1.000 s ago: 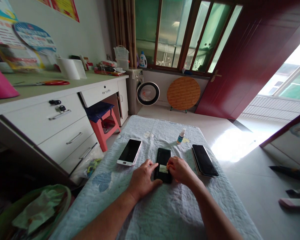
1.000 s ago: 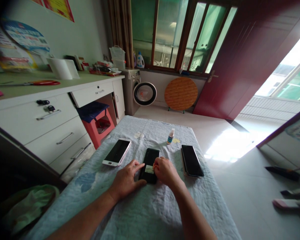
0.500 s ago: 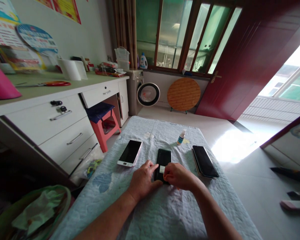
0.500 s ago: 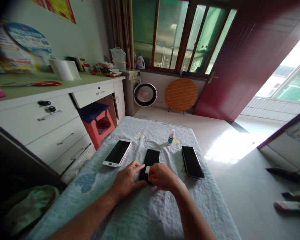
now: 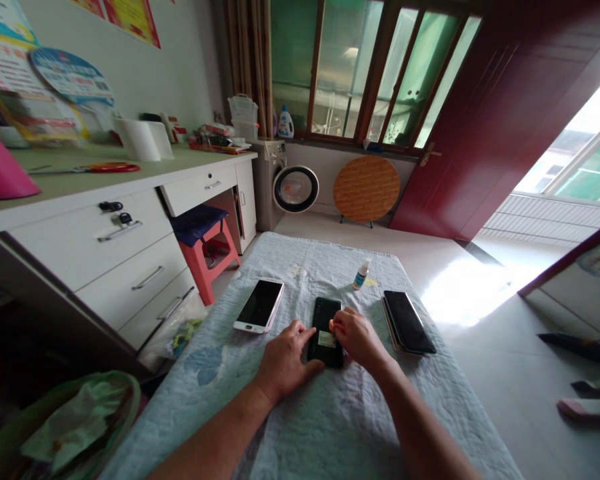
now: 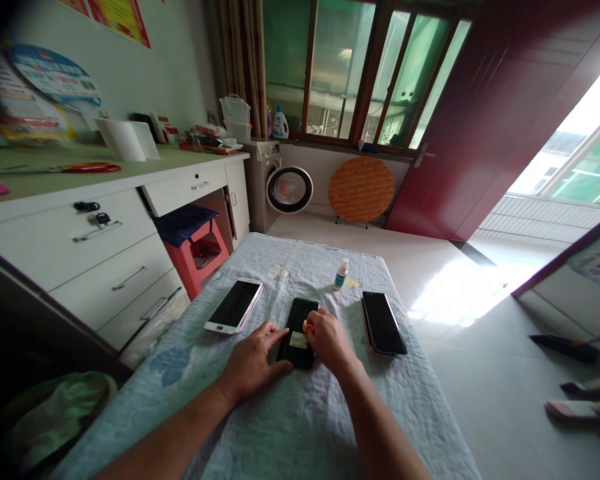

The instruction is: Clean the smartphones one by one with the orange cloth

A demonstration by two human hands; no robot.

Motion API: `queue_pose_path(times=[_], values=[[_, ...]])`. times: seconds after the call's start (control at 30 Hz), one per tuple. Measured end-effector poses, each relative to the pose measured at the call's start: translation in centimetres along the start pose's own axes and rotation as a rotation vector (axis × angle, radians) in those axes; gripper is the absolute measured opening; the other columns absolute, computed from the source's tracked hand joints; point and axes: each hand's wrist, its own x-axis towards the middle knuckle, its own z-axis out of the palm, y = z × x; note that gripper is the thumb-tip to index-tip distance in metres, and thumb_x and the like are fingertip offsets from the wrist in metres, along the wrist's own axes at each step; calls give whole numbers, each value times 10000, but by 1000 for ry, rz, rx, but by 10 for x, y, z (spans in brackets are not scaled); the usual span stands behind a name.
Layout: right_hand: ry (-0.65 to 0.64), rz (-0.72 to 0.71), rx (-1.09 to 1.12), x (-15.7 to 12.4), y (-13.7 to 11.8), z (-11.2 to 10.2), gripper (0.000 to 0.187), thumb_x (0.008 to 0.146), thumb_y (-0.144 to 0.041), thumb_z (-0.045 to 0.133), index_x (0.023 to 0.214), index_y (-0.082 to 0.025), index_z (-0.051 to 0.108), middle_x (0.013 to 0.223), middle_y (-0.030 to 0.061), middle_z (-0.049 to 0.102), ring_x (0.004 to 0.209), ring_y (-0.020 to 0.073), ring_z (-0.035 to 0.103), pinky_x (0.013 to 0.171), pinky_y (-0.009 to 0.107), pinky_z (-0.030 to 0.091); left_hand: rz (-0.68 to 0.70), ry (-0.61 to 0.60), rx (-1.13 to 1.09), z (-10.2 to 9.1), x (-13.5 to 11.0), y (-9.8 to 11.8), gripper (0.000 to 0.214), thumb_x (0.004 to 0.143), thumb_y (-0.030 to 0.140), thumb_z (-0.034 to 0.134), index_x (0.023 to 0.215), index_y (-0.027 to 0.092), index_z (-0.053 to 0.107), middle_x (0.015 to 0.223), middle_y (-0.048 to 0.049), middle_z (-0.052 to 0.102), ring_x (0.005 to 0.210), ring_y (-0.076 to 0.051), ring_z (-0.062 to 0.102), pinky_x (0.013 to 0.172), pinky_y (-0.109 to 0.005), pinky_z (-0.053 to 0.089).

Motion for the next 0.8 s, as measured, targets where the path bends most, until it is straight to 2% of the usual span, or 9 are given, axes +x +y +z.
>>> queue_pose_path(times=[0.13,0.37,0.6,0.8], values=[[48,24,8,2,-2,5,177,842,-99,514,788,-170,667,808,25,575,704,117,512,643,227,333,-2,1,4,0,0,0,533,748,519,718,1187,234,622,1080,-42,577,949,-239,629,844,-320,495],[-74,-136,118,-5,-12,1,203,824,-88,534,804,-181,713,827,23,585,741,118,536,678,219,373,17,-3,1,-1,0,-1,530,758,532,705,1200,257,609,1076,-38,572,928,-233,632,812,-312,496],[-311,-151,203,-13,-20,-16,232,724,-47,564,779,-186,742,806,9,621,688,94,568,639,188,397,2,-10,24,1,1,-1,572,766,537,695,1236,222,608,1103,-59,584,956,-244,640,830,-321,507],[-575,-15,295,-18,-14,-28,219,686,-92,583,803,-174,749,731,-1,690,586,100,589,502,169,382,-23,-30,20,-1,0,1,609,760,506,706,1271,193,598,1136,-72,587,1015,-253,634,876,-332,504]])
